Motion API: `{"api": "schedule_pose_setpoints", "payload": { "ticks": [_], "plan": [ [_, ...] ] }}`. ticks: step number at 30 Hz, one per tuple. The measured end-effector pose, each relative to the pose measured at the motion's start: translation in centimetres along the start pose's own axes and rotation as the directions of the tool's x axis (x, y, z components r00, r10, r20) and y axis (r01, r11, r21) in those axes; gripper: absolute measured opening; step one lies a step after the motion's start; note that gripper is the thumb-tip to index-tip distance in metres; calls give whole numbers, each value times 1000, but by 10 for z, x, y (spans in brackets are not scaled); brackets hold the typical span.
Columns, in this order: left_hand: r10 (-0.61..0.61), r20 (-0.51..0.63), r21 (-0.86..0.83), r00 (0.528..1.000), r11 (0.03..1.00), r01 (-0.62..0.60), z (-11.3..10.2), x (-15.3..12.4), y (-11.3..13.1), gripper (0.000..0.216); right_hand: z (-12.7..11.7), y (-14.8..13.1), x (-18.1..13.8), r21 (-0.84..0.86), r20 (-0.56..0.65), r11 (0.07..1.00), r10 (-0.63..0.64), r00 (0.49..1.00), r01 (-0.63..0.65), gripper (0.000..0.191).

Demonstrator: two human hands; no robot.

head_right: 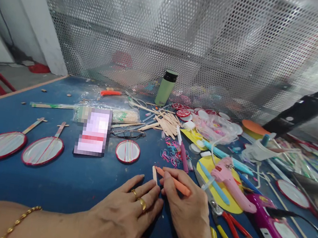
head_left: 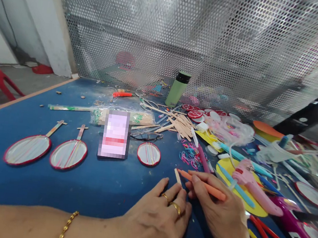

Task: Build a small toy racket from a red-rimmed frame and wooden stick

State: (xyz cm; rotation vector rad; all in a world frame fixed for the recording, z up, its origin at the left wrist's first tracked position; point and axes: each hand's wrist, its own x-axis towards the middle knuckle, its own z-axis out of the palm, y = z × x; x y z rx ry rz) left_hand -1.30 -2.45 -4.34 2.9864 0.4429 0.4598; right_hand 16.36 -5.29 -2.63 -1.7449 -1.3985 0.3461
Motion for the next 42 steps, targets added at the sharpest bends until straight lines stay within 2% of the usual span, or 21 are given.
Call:
{"api": "schedule_pose_setpoints", "payload": {
  "ticks": [13, 21, 27, 34, 42],
  "plan": [
    [-1, 3, 25, 1000, 1000, 1, 1, -2, 1, 74, 0, -2, -1, -56, 9, 998, -40, 999, 41, 29],
    [-5, 0, 37, 1000, 999, 5, 2, -3, 1, 74, 1, 3, 0, -16, 22, 1000, 8, 1000, -7, 31],
    [-13, -21, 38, 1000, 999, 14, 4, -4, 3, 74, 1, 3, 0, -26, 57, 999, -38, 998, 39, 30],
    [-7, -15, 44, 1000, 999, 8, 5, -5, 3, 73, 1, 1, -1, -12, 25, 1000, -2, 1000, 2, 31],
    [-8, 18, 26, 1000, 1000, 8, 3, -4, 2, 73, -1, 3, -1, -5, 48, 999, -40, 998, 40, 28]
  ]
}}
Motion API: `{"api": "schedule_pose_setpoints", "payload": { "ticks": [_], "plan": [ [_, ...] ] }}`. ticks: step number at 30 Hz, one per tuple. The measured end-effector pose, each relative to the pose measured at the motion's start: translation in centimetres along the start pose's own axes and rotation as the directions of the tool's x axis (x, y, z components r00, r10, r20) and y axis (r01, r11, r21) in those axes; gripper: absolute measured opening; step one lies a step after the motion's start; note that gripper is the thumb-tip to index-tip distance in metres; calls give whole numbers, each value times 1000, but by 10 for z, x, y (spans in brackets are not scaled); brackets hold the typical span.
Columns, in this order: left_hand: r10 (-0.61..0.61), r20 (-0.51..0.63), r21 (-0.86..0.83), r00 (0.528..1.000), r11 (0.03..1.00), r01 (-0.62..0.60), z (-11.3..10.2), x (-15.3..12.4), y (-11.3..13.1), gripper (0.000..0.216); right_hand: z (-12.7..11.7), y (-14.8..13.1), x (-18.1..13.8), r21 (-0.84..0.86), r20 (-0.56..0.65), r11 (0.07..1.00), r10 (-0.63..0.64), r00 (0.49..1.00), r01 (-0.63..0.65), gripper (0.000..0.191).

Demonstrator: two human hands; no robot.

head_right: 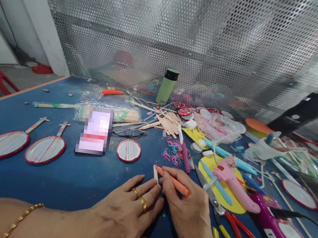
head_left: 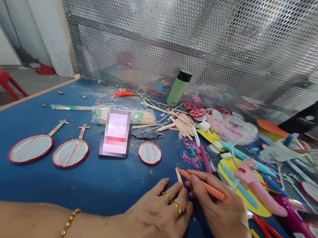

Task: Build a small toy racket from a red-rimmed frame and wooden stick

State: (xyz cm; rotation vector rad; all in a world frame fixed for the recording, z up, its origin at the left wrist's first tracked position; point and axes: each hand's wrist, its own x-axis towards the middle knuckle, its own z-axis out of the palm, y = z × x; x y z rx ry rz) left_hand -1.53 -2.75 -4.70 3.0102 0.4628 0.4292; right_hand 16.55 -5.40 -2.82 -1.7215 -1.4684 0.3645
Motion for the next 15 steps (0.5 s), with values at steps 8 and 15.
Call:
{"api": "schedule_pose_setpoints", "payload": {
  "ticks": [8, 15],
  "plan": [
    [-6, 22, -12, 1000, 1000, 6, -4, 1, 1, 73, 2, -8, 0, 17, -26, 999, -31, 999, 31, 25],
    [-3, 16, -11, 1000, 1000, 3, -4, 2, 0, 72, 1, -7, 0, 35, -32, 999, 8, 999, -7, 29]
  ]
}}
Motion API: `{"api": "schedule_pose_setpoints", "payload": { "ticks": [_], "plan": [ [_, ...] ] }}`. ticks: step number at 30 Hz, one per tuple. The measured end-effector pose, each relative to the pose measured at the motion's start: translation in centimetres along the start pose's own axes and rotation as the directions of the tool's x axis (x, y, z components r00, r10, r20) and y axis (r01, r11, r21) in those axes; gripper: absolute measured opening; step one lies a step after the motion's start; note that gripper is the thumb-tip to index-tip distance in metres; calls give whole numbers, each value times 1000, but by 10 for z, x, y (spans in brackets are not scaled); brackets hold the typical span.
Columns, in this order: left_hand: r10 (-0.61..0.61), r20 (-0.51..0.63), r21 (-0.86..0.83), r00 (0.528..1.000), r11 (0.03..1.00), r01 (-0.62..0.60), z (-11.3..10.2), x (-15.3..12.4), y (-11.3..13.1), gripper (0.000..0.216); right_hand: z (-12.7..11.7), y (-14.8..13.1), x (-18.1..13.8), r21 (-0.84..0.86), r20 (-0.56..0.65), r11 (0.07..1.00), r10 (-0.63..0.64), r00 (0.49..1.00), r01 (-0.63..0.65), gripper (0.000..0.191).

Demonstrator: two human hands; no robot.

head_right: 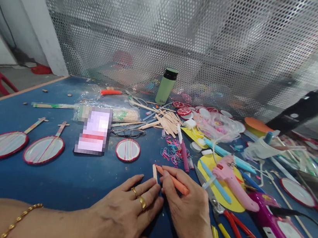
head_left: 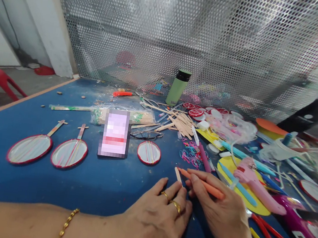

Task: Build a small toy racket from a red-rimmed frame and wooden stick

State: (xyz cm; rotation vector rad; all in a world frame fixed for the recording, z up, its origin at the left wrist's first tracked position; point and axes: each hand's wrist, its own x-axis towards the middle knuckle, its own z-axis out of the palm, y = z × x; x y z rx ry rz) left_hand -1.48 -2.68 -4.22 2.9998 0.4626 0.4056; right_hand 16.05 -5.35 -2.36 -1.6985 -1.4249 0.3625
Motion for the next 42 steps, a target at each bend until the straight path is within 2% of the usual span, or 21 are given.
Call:
{"api": "schedule_pose_setpoints", "payload": {
  "ticks": [7, 14, 21, 30, 42],
  "plan": [
    [-5, -5, -21, 1000, 1000, 5, 3, -1, 0, 71, 0, 6, 0, -5, 39, 999, 50, 998, -50, 33],
    [-15, -29, -35, 999, 999, 14, 3, -3, 2, 70, -2, 1, 1, 24, -33, 996, 88, 996, -88, 39],
    [-12, -19, -26, 1000, 1000, 12, 2, -3, 2, 69, 0, -3, 2, 81, -36, 993, 88, 995, -85, 39],
    [-19, -66, -22, 998, 1000, 18, 4, -5, 2, 68, -1, -1, 4, 61, -48, 995, 84, 995, -81, 38],
    [-14, -70, -13, 997, 1000, 13, 2, -5, 3, 67, 1, 2, 2, 95, -30, 993, 72, 997, -69, 35]
  ]
}}
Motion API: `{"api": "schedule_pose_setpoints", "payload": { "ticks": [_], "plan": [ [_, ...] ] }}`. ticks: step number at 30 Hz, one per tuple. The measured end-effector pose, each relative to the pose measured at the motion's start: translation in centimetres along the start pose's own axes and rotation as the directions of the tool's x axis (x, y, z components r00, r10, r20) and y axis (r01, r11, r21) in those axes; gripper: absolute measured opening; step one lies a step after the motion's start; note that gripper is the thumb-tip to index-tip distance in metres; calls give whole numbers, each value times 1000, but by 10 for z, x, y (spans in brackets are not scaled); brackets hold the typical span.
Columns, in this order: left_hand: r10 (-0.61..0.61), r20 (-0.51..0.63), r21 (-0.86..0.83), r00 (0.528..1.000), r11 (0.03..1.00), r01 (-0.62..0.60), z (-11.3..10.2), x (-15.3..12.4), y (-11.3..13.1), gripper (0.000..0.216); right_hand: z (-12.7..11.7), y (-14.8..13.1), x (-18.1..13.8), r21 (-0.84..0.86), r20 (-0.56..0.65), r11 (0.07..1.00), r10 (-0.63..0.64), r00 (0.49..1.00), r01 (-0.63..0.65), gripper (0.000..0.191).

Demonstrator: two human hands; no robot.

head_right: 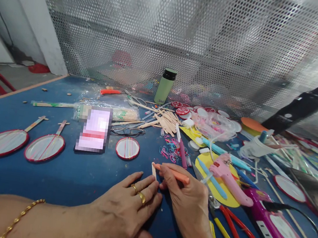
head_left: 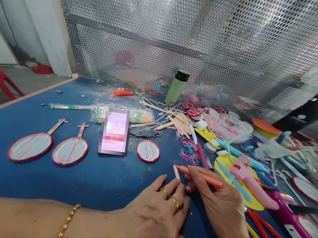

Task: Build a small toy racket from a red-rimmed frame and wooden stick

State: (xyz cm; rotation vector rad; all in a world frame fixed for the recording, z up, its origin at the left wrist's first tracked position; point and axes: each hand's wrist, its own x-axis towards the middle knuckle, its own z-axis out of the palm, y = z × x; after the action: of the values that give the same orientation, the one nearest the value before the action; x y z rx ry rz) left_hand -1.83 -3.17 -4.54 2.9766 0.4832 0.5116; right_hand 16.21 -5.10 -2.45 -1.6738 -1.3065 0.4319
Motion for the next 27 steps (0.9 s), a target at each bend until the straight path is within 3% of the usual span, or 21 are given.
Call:
{"api": "schedule_pose_setpoints", "payload": {
  "ticks": [27],
  "plan": [
    [-2, -34, 25, 999, 1000, 3, 9, 0, 0, 69, 2, 8, 0, -38, 34, 998, -45, 998, 47, 31]
  ]
}}
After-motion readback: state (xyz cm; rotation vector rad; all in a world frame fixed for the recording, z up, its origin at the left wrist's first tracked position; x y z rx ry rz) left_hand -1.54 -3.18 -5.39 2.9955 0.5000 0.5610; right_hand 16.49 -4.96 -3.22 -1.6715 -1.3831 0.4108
